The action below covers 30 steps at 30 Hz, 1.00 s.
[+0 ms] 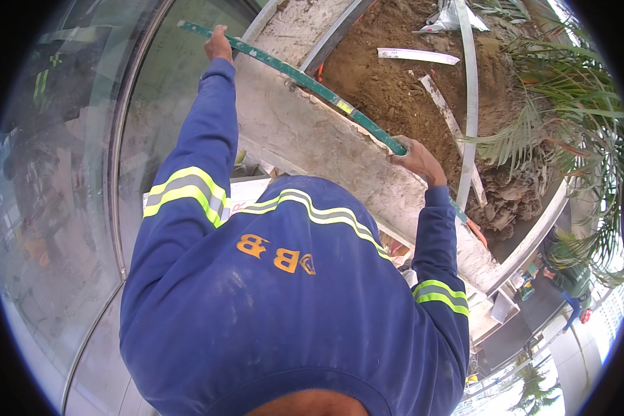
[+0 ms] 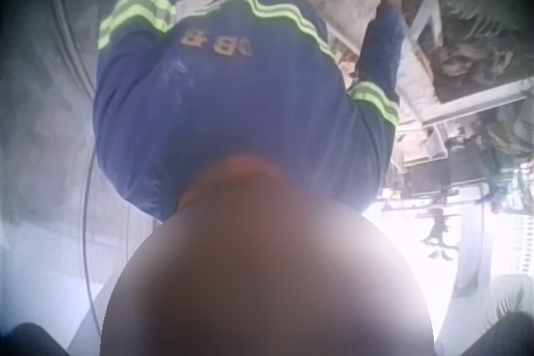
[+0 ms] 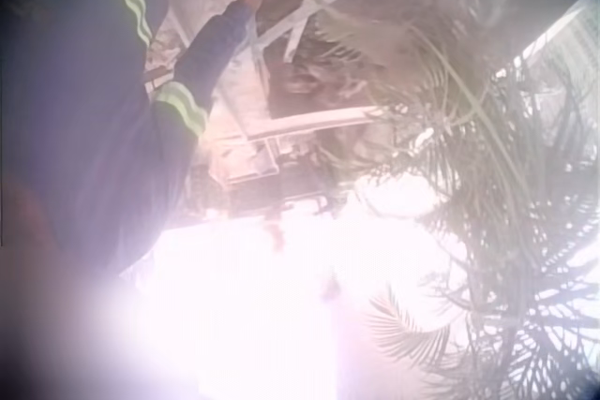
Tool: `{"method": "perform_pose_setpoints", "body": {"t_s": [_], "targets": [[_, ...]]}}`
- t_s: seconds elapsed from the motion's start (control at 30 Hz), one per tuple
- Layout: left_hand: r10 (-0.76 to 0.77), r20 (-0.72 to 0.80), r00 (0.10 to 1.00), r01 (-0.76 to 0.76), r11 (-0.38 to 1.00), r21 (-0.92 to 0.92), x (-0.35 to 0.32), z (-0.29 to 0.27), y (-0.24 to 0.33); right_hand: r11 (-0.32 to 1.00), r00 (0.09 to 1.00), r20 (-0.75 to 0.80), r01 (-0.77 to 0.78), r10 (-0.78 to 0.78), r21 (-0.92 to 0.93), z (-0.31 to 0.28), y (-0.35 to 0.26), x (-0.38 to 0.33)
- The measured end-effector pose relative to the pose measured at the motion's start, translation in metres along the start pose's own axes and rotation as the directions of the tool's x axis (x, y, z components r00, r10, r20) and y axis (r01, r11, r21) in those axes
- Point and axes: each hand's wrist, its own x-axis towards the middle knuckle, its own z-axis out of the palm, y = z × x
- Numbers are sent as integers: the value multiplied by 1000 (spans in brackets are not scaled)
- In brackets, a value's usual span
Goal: The person uses a spirit level to measure a concrete ledge near a curved glass window. They repeatedly place the level on the ledge, check the bubble, and adjust the position to verify alignment. The person also handles a small metal block and a white plastic strip during the process.
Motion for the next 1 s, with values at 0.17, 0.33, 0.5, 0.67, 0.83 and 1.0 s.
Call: {"method": "perform_pose_setpoints", "body": {"t_s": [0.17,0.33,0.5,0.67,0.83,1.0], "targets": [[-3,-6,1000,3,1000,-17,2,3,-2,1000,1000,-8,30,-30,-1,-2,5,0],[-24,-9,1000,25,1000,8,8,2,-7,1000,1000,-12,15,-16,-12,-1,6,0],[-44,33,998,43,999,16,17,-4,-9,999,999,-21,35,-35,-7,0,4,-1],[-26,-7,1000,26,999,-42,1,3,-3,1000,1000,-11,23,-23,-6,-1,7,-1],[-43,-7,999,43,999,-8,2,3,0,999,999,-28,25,-26,-21,0,8,1],[-37,25,999,36,999,22,0,4,1,999,1000,-4,23,-23,-45,-1,13,1]]}}
